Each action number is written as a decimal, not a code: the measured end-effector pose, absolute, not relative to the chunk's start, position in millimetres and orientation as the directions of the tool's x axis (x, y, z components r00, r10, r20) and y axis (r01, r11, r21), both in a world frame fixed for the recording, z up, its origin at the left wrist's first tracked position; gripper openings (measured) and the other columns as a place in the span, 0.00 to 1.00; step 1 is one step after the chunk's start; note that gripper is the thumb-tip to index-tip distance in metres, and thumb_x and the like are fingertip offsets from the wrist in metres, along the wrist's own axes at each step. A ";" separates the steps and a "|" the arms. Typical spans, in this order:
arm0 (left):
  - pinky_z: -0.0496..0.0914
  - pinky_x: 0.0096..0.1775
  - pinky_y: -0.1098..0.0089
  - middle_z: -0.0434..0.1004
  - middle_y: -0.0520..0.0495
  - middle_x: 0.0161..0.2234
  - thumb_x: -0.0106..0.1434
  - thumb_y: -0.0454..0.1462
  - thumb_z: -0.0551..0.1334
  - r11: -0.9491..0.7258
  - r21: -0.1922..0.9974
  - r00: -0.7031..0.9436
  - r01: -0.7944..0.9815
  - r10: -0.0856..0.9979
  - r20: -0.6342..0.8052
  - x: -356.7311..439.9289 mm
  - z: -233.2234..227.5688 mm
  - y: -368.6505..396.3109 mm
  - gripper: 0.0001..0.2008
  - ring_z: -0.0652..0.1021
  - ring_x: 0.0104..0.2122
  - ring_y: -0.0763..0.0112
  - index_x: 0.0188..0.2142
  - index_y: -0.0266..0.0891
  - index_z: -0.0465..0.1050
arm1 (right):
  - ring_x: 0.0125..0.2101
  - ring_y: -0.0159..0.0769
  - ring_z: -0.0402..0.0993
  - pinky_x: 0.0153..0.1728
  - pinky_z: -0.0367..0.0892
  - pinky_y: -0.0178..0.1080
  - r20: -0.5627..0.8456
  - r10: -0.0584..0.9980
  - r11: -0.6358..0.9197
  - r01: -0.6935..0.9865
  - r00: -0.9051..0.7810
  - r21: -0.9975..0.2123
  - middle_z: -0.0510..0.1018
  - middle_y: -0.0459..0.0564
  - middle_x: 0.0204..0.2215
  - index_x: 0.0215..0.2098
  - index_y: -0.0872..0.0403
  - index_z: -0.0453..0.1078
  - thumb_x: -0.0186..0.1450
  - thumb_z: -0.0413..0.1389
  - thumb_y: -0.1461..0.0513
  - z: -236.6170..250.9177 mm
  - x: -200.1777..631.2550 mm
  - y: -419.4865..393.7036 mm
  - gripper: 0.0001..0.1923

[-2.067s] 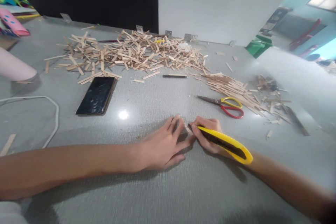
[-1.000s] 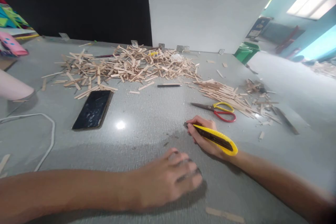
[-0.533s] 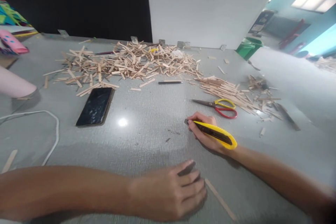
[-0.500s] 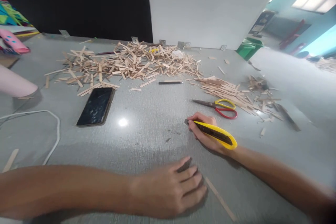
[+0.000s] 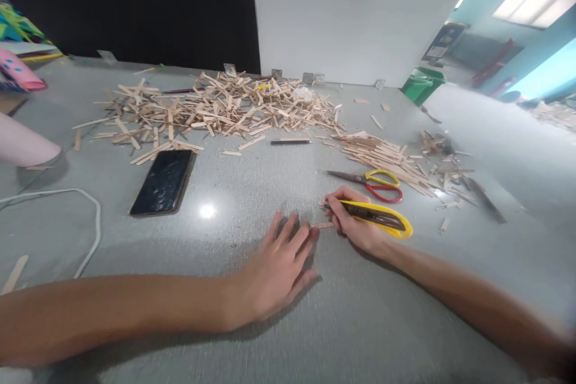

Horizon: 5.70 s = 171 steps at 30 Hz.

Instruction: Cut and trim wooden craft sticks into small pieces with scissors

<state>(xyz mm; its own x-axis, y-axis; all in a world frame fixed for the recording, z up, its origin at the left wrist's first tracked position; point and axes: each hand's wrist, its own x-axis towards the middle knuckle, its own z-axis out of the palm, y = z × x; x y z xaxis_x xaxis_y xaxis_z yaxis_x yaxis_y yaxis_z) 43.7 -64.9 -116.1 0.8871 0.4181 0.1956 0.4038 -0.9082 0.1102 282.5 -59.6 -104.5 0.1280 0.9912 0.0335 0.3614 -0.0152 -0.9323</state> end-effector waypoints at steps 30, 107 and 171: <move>0.55 0.67 0.25 0.63 0.22 0.71 0.81 0.43 0.53 -0.910 0.124 0.892 0.396 0.413 0.184 39.1 -119.8 -56.4 0.26 0.63 0.73 0.34 0.74 0.40 0.59 | 0.23 0.33 0.71 0.27 0.67 0.37 0.267 0.962 0.260 0.505 -0.060 -0.823 0.80 0.45 0.25 0.38 0.51 0.79 0.69 0.62 0.56 -98.5 282.9 -68.7 0.08; 0.53 0.71 0.31 0.43 0.22 0.78 0.74 0.43 0.62 -0.941 0.236 0.952 0.241 0.277 0.133 44.9 -114.1 -30.3 0.35 0.52 0.74 0.21 0.76 0.42 0.56 | 0.21 0.29 0.68 0.26 0.62 0.34 0.357 0.888 0.460 0.563 -0.291 -0.687 0.72 0.41 0.23 0.32 0.51 0.69 0.74 0.56 0.63 -104.1 282.7 -62.6 0.11; 0.55 0.72 0.39 0.48 0.15 0.75 0.71 0.42 0.62 -0.955 0.165 0.952 0.249 0.272 0.139 43.9 -117.5 -26.8 0.37 0.54 0.74 0.25 0.73 0.28 0.56 | 0.19 0.31 0.69 0.21 0.63 0.35 0.210 0.972 0.233 0.517 -0.103 -0.824 0.77 0.43 0.20 0.34 0.52 0.77 0.74 0.59 0.55 -94.9 278.9 -62.7 0.13</move>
